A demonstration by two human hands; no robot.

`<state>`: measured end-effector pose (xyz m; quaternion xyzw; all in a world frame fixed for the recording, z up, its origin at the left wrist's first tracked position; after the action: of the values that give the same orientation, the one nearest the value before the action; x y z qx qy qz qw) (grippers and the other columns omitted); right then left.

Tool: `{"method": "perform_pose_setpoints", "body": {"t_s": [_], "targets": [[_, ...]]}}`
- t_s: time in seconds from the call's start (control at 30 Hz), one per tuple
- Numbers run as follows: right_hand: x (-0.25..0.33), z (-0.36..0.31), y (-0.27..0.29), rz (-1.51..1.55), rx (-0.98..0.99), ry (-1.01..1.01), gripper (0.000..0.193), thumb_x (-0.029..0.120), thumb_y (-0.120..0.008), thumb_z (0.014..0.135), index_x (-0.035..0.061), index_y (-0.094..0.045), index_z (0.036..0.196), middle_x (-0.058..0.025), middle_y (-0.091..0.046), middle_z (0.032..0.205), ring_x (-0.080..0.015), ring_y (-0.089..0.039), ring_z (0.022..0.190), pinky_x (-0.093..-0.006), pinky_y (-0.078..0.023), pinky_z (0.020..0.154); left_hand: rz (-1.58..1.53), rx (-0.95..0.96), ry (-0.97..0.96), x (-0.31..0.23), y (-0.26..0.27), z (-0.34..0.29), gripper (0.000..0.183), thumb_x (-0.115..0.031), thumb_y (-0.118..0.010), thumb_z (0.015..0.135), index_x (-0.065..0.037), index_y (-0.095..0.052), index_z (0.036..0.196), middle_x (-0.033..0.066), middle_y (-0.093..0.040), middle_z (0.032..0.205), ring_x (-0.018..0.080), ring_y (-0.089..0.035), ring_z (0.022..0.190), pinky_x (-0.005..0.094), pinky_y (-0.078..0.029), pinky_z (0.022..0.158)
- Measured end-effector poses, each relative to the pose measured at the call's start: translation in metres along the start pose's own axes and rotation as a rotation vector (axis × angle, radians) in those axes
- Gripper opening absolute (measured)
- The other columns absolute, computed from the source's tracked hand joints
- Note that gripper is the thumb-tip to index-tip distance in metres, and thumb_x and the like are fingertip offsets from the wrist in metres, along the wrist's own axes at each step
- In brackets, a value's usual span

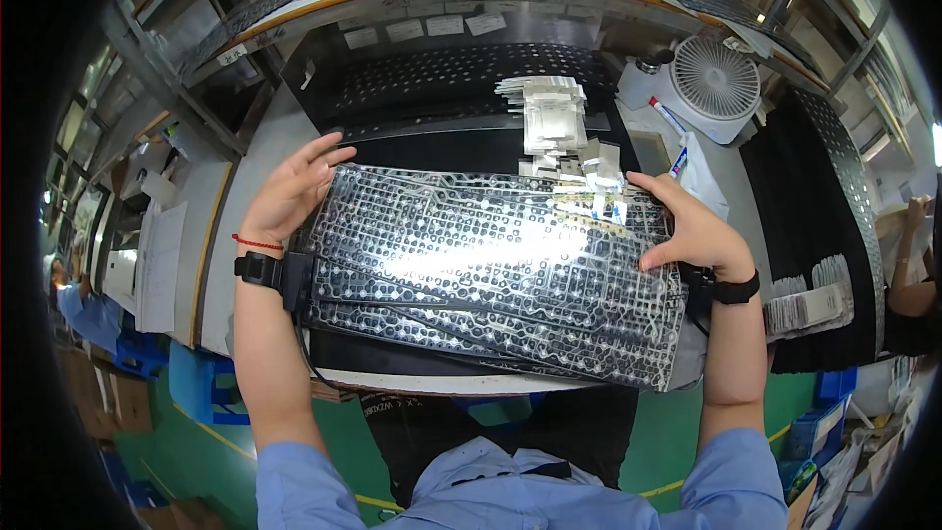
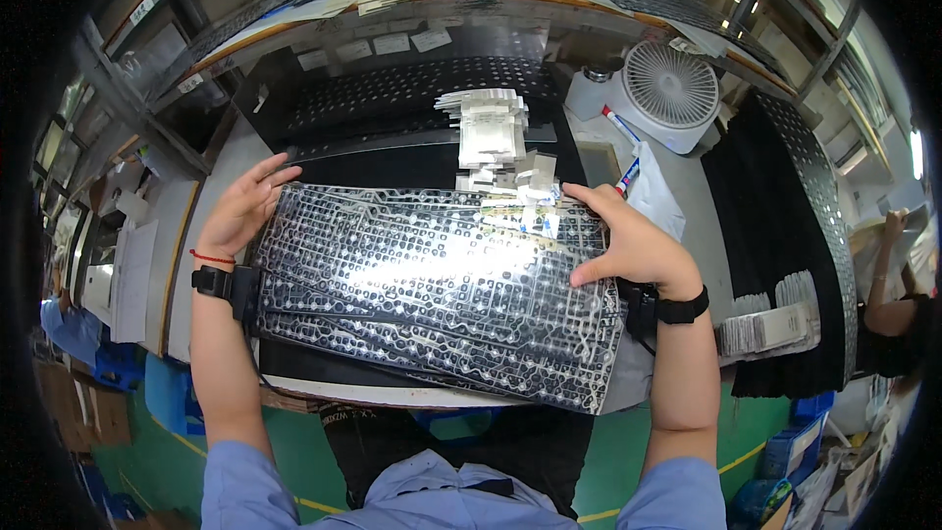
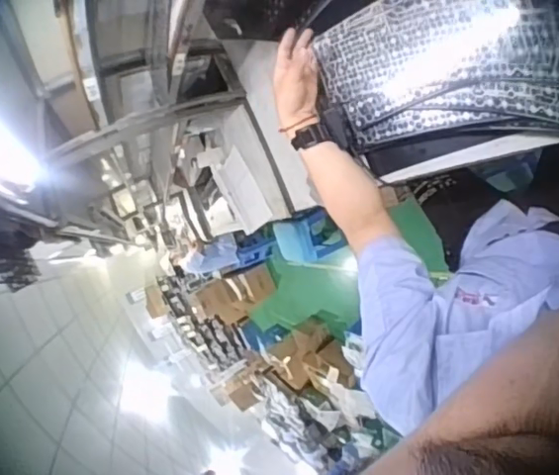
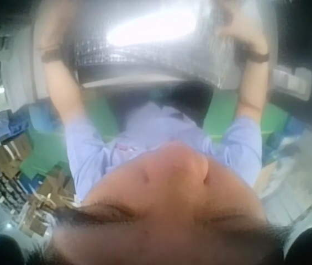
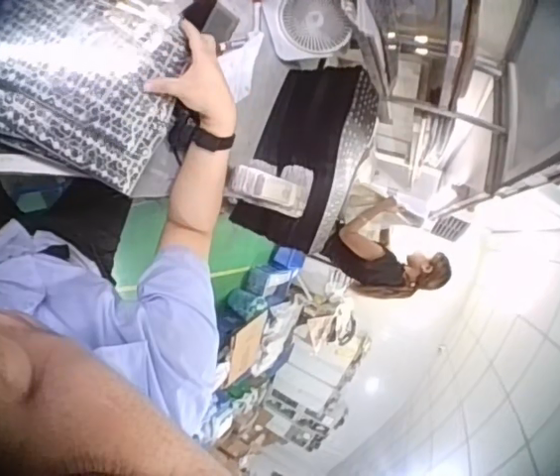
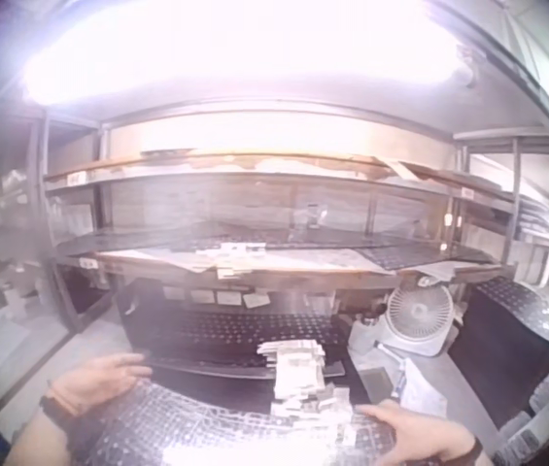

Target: Inspecting and sorting metal internal keyboard plates containing dome switches at a manufacturing workstation.

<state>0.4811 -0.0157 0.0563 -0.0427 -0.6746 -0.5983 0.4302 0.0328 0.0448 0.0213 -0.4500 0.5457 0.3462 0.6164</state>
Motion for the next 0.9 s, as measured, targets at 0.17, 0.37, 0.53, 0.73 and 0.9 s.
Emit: {"method": "perform_pose_setpoints", "body": {"t_s": [0.17, 0.37, 0.53, 0.73, 0.9], "targets": [[-0.034, 0.000, 0.006, 0.272, -0.157, -0.188, 0.058, 0.012, -0.077, 0.079, -0.0023, -0.055, 0.130, -0.0096, -0.062, 0.111, -0.0158, -0.057, 0.100, -0.0299, -0.045, 0.090, 0.107, 0.040, -0.005, -0.001, -0.009, -0.002, 0.059, -0.008, -0.066, 0.090, 0.004, -0.039, 0.141, 0.0136, -0.062, 0.120, 0.0142, -0.062, 0.105, 0.0258, -0.050, 0.092], [-0.043, 0.000, 0.009, 0.424, -0.226, -0.269, 0.028, 0.007, -0.066, 0.089, -0.0032, -0.065, 0.114, -0.0031, -0.066, 0.095, -0.0087, -0.059, 0.085, -0.0246, -0.049, 0.077, 0.099, -0.004, 0.091, 0.010, -0.006, 0.002, 0.037, -0.008, -0.063, 0.092, 0.002, -0.052, 0.126, 0.0035, -0.068, 0.099, 0.0087, -0.065, 0.087, 0.0216, -0.052, 0.082], [-0.044, 0.001, 0.015, 0.415, -0.293, -0.261, 0.011, 0.008, -0.062, 0.092, -0.0008, -0.065, 0.099, 0.0005, -0.064, 0.088, -0.0048, -0.055, 0.079, -0.0213, -0.045, 0.072, 0.098, -0.013, 0.094, 0.022, 0.013, 0.006, 0.015, -0.014, -0.058, 0.097, -0.003, -0.060, 0.106, 0.0009, -0.068, 0.094, 0.0071, -0.063, 0.082, 0.0211, -0.050, 0.078], [-0.058, 0.000, 0.024, 0.437, -0.450, -0.187, 0.009, 0.010, -0.057, 0.096, 0.0024, -0.059, 0.093, 0.0050, -0.054, 0.081, -0.0029, -0.048, 0.076, -0.0188, -0.039, 0.069, 0.122, -0.203, -0.027, 0.011, 0.013, 0.008, 0.024, -0.026, -0.050, 0.102, -0.007, -0.063, 0.103, -0.0026, -0.066, 0.091, 0.0043, -0.058, 0.075, 0.0191, -0.046, 0.071], [-0.063, 0.001, 0.023, 0.458, -0.473, -0.192, 0.009, 0.010, -0.055, 0.097, 0.0031, -0.059, 0.092, 0.0054, -0.053, 0.080, -0.0026, -0.046, 0.074, -0.0190, -0.038, 0.068, 0.149, -0.187, 0.019, 0.001, 0.001, 0.004, 0.024, -0.026, -0.050, 0.102, -0.006, -0.062, 0.105, -0.0045, -0.063, 0.084, 0.0010, -0.051, 0.063, 0.0173, -0.043, 0.057]]}}
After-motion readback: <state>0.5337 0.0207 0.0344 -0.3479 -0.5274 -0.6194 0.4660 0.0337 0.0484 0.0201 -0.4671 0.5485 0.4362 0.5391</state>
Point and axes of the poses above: each hand's wrist, its own z-axis towards the middle knuckle, its own y-axis out of the back of the hand, x = y × z, the point moved 8 cm from there along z, towards the middle knuckle
